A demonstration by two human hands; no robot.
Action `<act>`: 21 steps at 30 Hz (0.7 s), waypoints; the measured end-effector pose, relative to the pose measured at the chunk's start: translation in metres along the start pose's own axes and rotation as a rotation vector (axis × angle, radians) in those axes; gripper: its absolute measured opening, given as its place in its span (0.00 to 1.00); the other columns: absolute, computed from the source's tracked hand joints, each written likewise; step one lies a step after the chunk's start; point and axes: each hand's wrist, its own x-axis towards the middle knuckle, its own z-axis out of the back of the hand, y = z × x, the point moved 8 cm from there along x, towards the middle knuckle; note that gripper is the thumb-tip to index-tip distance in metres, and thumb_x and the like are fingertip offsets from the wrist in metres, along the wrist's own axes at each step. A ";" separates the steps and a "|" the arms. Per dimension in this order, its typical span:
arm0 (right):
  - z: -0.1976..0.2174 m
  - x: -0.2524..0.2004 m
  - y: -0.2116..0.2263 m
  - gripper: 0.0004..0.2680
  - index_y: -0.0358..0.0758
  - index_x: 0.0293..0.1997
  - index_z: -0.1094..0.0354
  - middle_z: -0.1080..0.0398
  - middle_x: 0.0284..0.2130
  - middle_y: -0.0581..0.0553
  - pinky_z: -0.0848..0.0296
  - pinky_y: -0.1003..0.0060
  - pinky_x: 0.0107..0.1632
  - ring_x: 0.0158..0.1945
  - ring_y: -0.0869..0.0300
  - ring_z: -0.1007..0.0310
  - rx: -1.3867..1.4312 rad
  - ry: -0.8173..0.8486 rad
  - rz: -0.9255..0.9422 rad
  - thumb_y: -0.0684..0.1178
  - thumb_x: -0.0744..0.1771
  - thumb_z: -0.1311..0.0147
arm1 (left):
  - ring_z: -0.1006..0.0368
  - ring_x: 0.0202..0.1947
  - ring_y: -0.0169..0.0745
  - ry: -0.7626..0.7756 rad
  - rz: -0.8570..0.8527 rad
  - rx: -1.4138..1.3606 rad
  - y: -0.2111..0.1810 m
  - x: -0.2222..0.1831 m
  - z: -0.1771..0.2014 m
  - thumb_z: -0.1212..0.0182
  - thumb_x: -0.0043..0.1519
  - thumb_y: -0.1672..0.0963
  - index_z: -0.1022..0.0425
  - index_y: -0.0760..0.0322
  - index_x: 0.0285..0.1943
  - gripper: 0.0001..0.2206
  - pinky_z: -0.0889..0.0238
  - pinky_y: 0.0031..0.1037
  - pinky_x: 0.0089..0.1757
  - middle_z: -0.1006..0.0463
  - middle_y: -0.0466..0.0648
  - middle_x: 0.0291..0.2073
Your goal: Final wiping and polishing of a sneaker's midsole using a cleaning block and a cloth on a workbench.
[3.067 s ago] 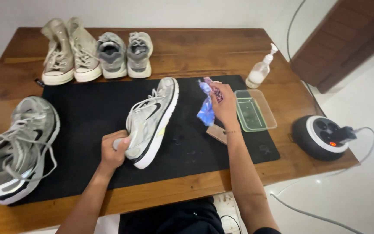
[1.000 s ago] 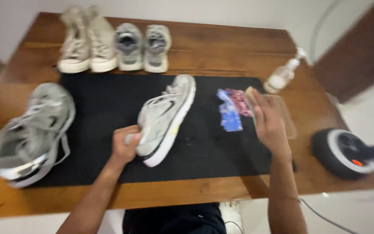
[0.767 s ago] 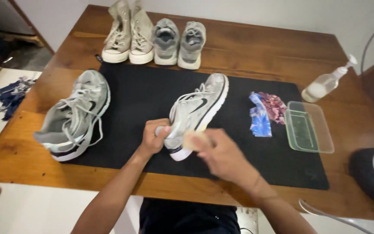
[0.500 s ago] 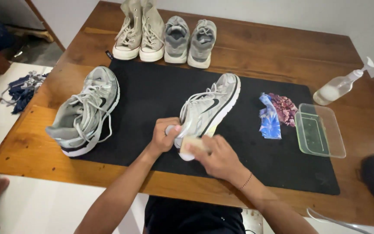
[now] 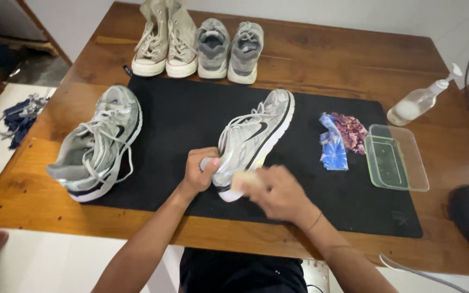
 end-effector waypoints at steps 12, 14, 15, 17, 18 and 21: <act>-0.007 -0.018 -0.050 0.14 0.60 0.62 0.32 0.35 0.43 0.41 0.35 0.57 0.38 0.38 0.48 0.33 -0.119 0.139 -0.222 0.57 0.71 0.62 | 0.43 0.14 0.39 -0.021 -0.031 0.080 -0.015 0.006 -0.001 0.45 0.69 0.53 0.32 0.61 0.22 0.19 0.45 0.29 0.21 0.38 0.48 0.14; 0.001 0.019 -0.034 0.12 0.51 0.43 0.32 0.32 0.29 0.39 0.33 0.55 0.34 0.31 0.43 0.29 0.209 0.270 -0.392 0.63 0.69 0.56 | 0.39 0.18 0.43 0.004 -0.065 0.141 -0.027 0.011 0.001 0.45 0.69 0.51 0.30 0.62 0.26 0.18 0.41 0.31 0.25 0.34 0.49 0.18; -0.003 0.032 -0.025 0.20 0.42 0.24 0.32 0.29 0.15 0.36 0.31 0.54 0.29 0.25 0.39 0.25 0.538 0.395 -0.553 0.70 0.66 0.51 | 0.34 0.23 0.47 0.030 -0.106 0.200 -0.034 0.016 0.000 0.44 0.69 0.49 0.27 0.63 0.29 0.19 0.38 0.32 0.30 0.31 0.51 0.22; -0.003 0.029 -0.034 0.19 0.44 0.25 0.33 0.29 0.15 0.36 0.30 0.52 0.30 0.24 0.40 0.26 0.437 0.370 -0.498 0.69 0.66 0.52 | 0.34 0.24 0.49 0.105 -0.083 0.124 -0.027 0.019 -0.002 0.42 0.68 0.50 0.27 0.65 0.29 0.18 0.37 0.34 0.32 0.30 0.52 0.23; -0.002 0.028 -0.037 0.19 0.45 0.26 0.33 0.29 0.16 0.37 0.30 0.50 0.30 0.24 0.40 0.26 0.340 0.353 -0.439 0.69 0.66 0.54 | 0.33 0.26 0.51 0.173 -0.056 0.048 -0.023 0.018 -0.006 0.40 0.68 0.51 0.28 0.67 0.28 0.17 0.36 0.36 0.34 0.29 0.53 0.25; -0.012 0.010 -0.058 0.17 0.43 0.33 0.33 0.32 0.20 0.37 0.31 0.51 0.32 0.26 0.38 0.29 0.300 0.252 -0.464 0.66 0.67 0.54 | 0.37 0.21 0.44 0.405 0.072 -0.143 0.000 0.020 -0.013 0.38 0.67 0.53 0.32 0.63 0.22 0.19 0.41 0.34 0.29 0.34 0.51 0.17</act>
